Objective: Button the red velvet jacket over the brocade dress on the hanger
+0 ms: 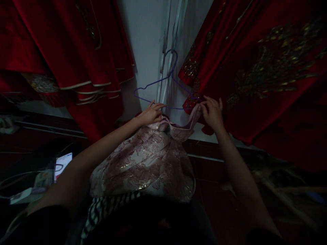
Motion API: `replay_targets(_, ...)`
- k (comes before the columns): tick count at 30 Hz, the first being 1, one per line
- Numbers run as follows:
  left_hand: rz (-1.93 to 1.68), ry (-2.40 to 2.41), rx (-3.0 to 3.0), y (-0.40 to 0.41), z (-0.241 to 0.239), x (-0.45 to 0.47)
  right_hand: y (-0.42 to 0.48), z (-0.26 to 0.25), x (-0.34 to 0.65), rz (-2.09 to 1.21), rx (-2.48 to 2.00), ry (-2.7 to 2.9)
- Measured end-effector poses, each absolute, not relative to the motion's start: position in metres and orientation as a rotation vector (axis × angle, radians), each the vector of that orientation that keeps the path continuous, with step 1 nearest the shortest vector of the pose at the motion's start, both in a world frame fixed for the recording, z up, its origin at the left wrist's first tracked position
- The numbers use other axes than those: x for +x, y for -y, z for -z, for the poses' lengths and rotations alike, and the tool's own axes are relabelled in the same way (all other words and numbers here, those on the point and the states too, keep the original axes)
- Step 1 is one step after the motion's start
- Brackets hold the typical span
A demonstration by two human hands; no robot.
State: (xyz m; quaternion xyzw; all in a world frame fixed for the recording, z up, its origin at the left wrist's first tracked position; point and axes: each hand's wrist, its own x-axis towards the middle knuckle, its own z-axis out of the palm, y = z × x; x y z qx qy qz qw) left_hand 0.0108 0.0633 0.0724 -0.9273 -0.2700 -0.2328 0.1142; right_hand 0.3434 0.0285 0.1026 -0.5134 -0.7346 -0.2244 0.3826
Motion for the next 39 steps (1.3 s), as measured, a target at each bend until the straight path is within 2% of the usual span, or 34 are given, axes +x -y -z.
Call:
replay_targets(4, 0.742, 0.881, -2.726, -0.051, -0.060, 0.008, -0.051, -0.092, 0.378, 0.599, -1.446, 1.695)
replay_targets(9, 0.750, 0.832, -2.749, -0.035, -0.070, -0.001, -0.054, -0.082, 0.402, 0.562, -1.517, 1.726)
replay_targets(26, 0.702, 0.825, -2.777, -0.027, -0.078, -0.006, -0.048, -0.088, 0.394, 0.533, -1.502, 1.665)
replay_targets(35, 0.818, 0.857, -2.887, -0.023, -0.076, 0.016, -0.039, -0.121, 0.333, 0.579, -1.459, 1.667)
replay_targets(39, 0.867, 0.840, -2.934, -0.019, -0.073, 0.030, -0.043, -0.131, 0.304, 0.452, -1.397, 1.642)
